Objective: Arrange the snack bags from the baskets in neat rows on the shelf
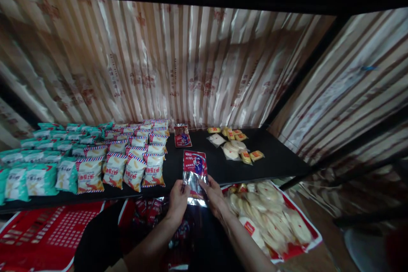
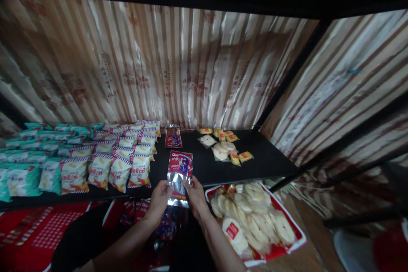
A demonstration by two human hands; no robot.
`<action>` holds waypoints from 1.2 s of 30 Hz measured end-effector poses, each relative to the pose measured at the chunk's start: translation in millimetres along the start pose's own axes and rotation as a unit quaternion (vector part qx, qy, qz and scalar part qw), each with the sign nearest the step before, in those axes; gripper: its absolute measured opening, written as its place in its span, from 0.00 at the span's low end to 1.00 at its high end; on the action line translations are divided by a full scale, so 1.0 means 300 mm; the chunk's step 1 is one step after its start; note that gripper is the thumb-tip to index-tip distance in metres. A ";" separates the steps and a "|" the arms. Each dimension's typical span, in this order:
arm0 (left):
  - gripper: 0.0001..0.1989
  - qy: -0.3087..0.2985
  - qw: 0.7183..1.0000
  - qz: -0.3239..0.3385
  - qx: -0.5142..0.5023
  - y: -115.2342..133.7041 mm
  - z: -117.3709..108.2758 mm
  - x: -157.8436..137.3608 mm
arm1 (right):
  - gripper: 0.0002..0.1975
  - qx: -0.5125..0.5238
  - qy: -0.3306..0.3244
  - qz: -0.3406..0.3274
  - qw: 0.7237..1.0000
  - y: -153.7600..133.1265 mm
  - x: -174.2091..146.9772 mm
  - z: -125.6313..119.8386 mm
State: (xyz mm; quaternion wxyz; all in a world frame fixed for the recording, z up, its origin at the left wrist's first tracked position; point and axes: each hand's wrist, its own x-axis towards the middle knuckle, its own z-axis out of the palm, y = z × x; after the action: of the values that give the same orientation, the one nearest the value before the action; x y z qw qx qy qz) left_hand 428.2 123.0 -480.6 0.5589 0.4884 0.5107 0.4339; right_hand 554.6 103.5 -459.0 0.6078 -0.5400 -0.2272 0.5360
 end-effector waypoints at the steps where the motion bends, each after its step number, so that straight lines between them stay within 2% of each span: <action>1: 0.08 0.010 1.000 0.000 0.012 0.000 0.018 0.032 | 0.23 -0.014 0.007 -0.007 1.000 -0.006 0.042 -0.003; 8: 0.21 0.085 0.992 -0.017 0.094 0.043 0.099 0.256 | 0.24 -0.112 0.035 -0.073 0.990 -0.059 0.304 0.044; 15: 0.21 0.137 0.980 -0.042 0.135 0.075 0.119 0.415 | 0.23 -0.204 0.019 -0.077 0.976 -0.069 0.489 0.089; 19: 0.22 0.170 0.971 -0.048 0.159 0.075 0.143 0.478 | 0.22 -0.286 0.044 -0.105 0.951 -0.079 0.557 0.101; 22: 0.22 0.200 0.964 -0.026 0.172 0.068 0.158 0.515 | 0.21 -0.305 0.039 -0.120 0.944 -0.085 0.595 0.111; 27: 0.17 0.232 0.953 0.012 0.193 0.070 0.176 0.588 | 0.21 -0.307 0.044 -0.136 0.941 -0.085 0.684 0.129; 31: 0.18 0.249 0.949 0.047 0.187 0.082 0.189 0.644 | 0.20 -0.293 0.040 -0.152 0.943 -0.085 0.762 0.149; 36: 0.18 0.251 0.953 0.039 0.166 0.079 0.189 0.666 | 0.26 -0.300 0.057 -0.148 0.941 -0.094 0.789 0.154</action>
State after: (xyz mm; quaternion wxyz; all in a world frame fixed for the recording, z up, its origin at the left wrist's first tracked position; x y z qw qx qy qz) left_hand 505.3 317.1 -486.5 0.3068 0.4693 0.6798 0.4728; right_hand 602.7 339.3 -490.7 0.5018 -0.6873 -0.4197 0.3158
